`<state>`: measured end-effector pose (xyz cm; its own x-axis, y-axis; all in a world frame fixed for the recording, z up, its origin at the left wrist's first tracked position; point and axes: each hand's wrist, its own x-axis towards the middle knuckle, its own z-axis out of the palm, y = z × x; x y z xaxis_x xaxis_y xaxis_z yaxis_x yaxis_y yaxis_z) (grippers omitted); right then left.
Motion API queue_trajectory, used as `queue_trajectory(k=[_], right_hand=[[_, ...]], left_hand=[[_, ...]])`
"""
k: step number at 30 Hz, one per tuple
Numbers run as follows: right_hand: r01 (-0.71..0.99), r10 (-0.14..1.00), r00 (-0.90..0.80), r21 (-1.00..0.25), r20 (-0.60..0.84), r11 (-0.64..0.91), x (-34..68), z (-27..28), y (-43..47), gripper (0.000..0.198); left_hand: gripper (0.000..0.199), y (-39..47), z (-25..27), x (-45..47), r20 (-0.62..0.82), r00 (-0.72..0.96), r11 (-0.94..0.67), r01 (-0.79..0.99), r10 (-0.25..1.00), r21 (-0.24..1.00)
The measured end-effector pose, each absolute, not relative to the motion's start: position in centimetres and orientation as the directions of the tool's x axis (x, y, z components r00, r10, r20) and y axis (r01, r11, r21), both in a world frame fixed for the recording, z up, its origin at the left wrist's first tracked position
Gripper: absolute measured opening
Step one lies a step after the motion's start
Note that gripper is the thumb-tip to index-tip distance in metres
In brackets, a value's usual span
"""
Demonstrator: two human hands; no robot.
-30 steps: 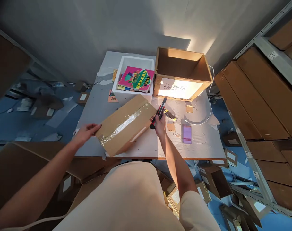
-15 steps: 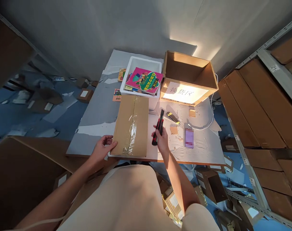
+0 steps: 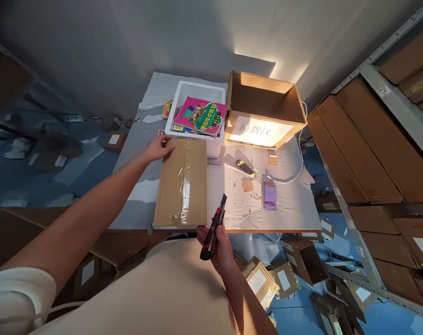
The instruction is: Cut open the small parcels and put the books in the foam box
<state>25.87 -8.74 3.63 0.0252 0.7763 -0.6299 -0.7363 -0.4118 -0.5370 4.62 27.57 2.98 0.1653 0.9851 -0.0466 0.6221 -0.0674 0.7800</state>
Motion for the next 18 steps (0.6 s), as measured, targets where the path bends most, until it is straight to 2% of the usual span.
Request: queue_trajectory(k=[4, 8, 10, 14, 16, 18], right_hand=[[-0.685, 0.802, 0.132, -0.638, -0.582, -0.351, 27.1, 3.4, -7.4, 0.047], [-0.566, 0.858, 0.272, -0.794, -0.435, -0.222, 31.1, 2.9, -3.5, 0.050], [-0.496, 0.885, 0.288, -0.848, -0.365, -0.188, 33.2, 2.8, -0.3, 0.048], [-0.334, 0.925, 0.267, -0.927, -0.269, -0.173, 35.6, 3.1, 6.3, 0.046], [-0.232, 0.946, 0.221, -0.955, -0.238, -0.186, 35.8, 3.3, 8.6, 0.049], [-0.175, 0.961, 0.164, -0.965, -0.222, -0.193, 35.7, 3.5, 9.9, 0.050]], left_hand=[[0.054, 25.1, 3.3, 2.3, -0.068, 0.041, 0.022, 0.678, 0.997, 0.735], [0.053, 20.1, 3.7, -0.2, 0.001, -0.124, 0.090, 0.720, 0.992, 0.688], [0.049, 16.5, 3.5, -1.2, 0.014, -0.209, 0.147, 0.733, 0.978, 0.665], [0.046, 9.9, 2.8, -2.1, -0.099, -0.332, 0.316, 0.701, 0.938, 0.639], [0.050, 8.4, 3.0, -1.8, -0.022, -0.363, 0.298, 0.727, 0.931, 0.619], [0.056, 8.5, 3.7, -0.9, 0.151, -0.254, 0.128, 0.816, 0.955, 0.564]])
